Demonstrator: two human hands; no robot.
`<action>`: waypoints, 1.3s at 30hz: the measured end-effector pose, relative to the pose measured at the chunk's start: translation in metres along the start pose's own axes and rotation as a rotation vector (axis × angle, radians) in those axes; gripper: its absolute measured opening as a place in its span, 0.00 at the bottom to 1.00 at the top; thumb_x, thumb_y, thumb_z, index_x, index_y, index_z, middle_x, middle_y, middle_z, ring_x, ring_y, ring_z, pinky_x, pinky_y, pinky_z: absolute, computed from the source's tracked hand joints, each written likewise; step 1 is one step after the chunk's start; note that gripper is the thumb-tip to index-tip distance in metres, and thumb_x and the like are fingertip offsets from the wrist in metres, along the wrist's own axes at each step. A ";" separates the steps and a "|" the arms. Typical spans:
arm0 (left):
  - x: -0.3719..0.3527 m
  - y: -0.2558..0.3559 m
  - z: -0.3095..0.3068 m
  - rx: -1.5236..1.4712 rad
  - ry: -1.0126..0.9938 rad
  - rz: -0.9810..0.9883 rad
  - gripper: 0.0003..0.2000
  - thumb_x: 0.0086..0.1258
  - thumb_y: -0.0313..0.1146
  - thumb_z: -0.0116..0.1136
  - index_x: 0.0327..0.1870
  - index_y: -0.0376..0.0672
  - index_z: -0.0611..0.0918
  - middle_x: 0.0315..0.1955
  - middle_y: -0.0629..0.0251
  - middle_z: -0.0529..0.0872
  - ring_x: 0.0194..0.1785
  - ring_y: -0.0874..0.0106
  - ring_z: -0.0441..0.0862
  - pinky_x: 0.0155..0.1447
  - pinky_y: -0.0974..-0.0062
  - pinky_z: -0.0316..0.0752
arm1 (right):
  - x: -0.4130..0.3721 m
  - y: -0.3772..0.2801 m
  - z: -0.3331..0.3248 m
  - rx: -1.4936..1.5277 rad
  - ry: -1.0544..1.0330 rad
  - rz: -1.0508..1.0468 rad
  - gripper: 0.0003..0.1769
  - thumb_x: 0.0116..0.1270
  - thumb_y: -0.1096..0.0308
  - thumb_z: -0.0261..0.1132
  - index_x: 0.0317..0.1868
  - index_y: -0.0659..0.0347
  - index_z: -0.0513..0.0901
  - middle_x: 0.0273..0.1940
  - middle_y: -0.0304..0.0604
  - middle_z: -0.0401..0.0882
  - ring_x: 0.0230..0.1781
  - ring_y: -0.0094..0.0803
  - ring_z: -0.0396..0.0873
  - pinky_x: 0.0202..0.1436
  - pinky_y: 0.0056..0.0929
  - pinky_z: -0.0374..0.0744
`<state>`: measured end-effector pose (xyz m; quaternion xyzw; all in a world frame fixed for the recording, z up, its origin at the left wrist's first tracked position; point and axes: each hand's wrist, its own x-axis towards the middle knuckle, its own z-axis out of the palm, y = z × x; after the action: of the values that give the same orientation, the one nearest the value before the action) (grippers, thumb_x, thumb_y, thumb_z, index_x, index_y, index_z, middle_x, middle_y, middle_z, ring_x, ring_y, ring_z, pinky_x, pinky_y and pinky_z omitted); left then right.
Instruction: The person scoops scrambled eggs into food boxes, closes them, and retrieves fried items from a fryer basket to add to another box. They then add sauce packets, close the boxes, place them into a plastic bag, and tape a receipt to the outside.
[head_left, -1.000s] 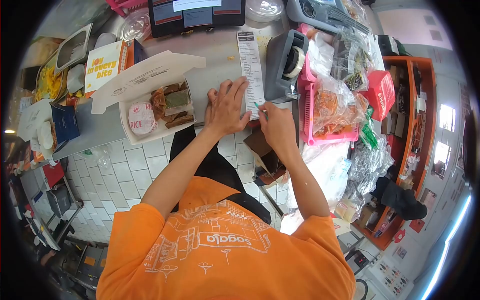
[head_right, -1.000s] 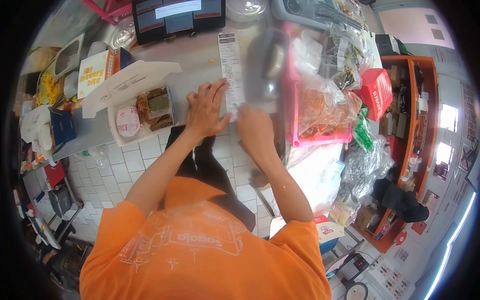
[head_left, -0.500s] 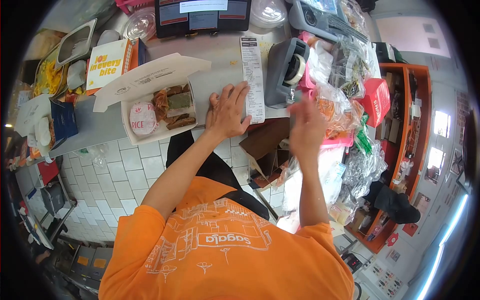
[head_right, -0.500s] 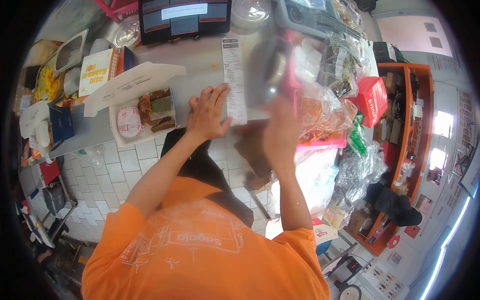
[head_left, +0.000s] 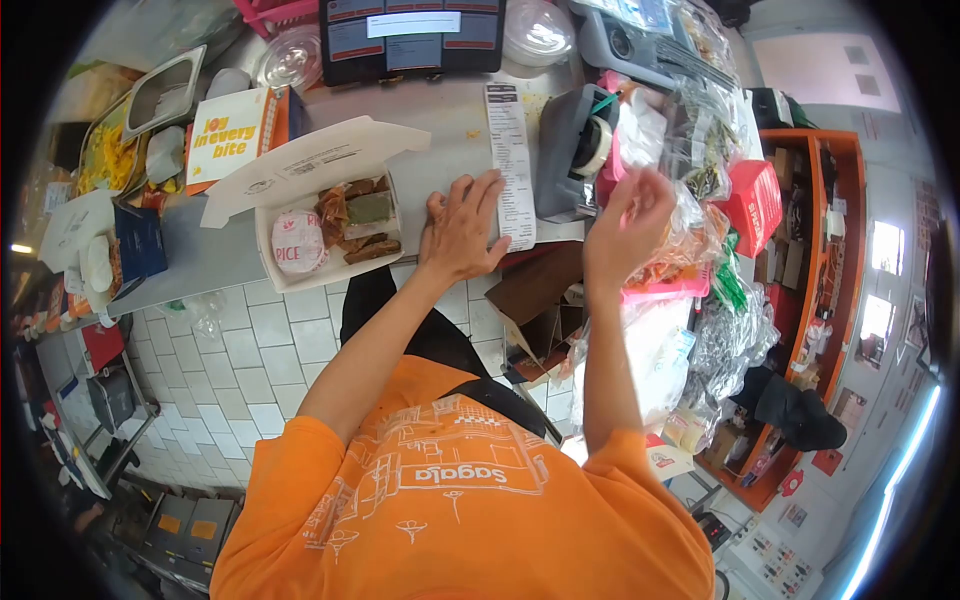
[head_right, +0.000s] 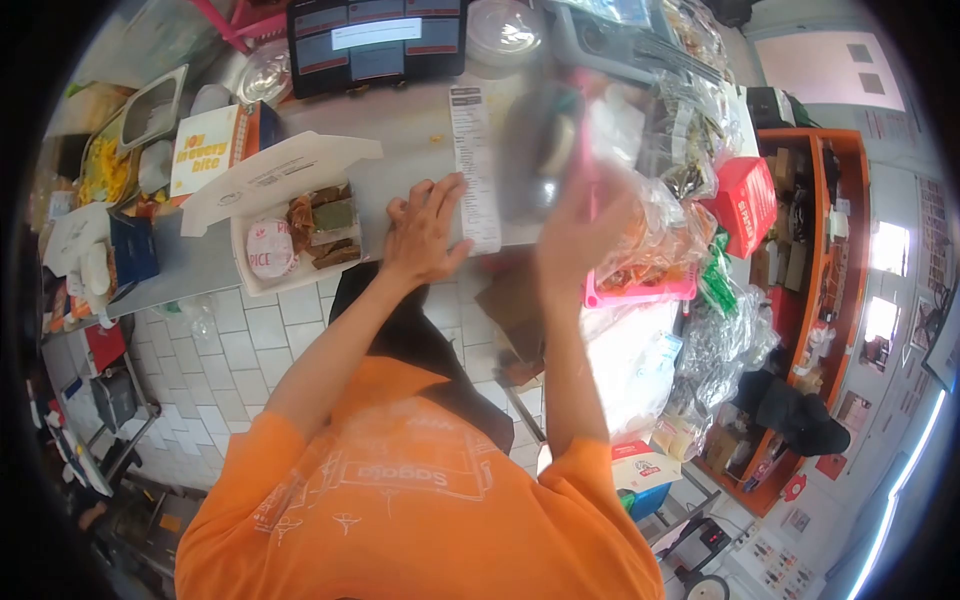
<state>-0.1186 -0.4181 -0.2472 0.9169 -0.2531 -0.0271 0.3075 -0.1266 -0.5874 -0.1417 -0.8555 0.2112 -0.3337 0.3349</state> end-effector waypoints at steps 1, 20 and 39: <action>-0.002 0.000 -0.005 -0.066 0.073 0.037 0.36 0.56 0.44 0.66 0.69 0.45 0.70 0.70 0.69 0.69 0.66 0.62 0.64 0.63 0.53 0.57 | -0.034 0.006 -0.004 0.053 -0.136 0.025 0.15 0.73 0.73 0.62 0.57 0.68 0.74 0.53 0.48 0.79 0.54 0.36 0.80 0.63 0.34 0.76; -0.133 -0.092 -0.115 -0.317 0.580 -0.338 0.20 0.79 0.33 0.49 0.69 0.40 0.72 0.63 0.55 0.81 0.64 0.65 0.80 0.65 0.67 0.72 | -0.171 -0.027 0.110 0.751 -0.700 0.094 0.26 0.68 0.83 0.52 0.67 0.64 0.68 0.73 0.62 0.63 0.64 0.66 0.71 0.68 0.50 0.72; -0.111 -0.093 -0.165 0.258 -0.019 0.006 0.45 0.59 0.58 0.68 0.77 0.52 0.63 0.81 0.50 0.47 0.80 0.40 0.47 0.79 0.47 0.54 | -0.123 -0.066 0.063 -0.014 -1.036 -0.609 0.48 0.70 0.43 0.62 0.82 0.45 0.48 0.81 0.62 0.32 0.80 0.69 0.37 0.80 0.57 0.52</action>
<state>-0.1398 -0.2099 -0.1791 0.9477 -0.2601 -0.0021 0.1849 -0.1572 -0.4428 -0.1817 -0.9310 -0.2319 0.0471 0.2778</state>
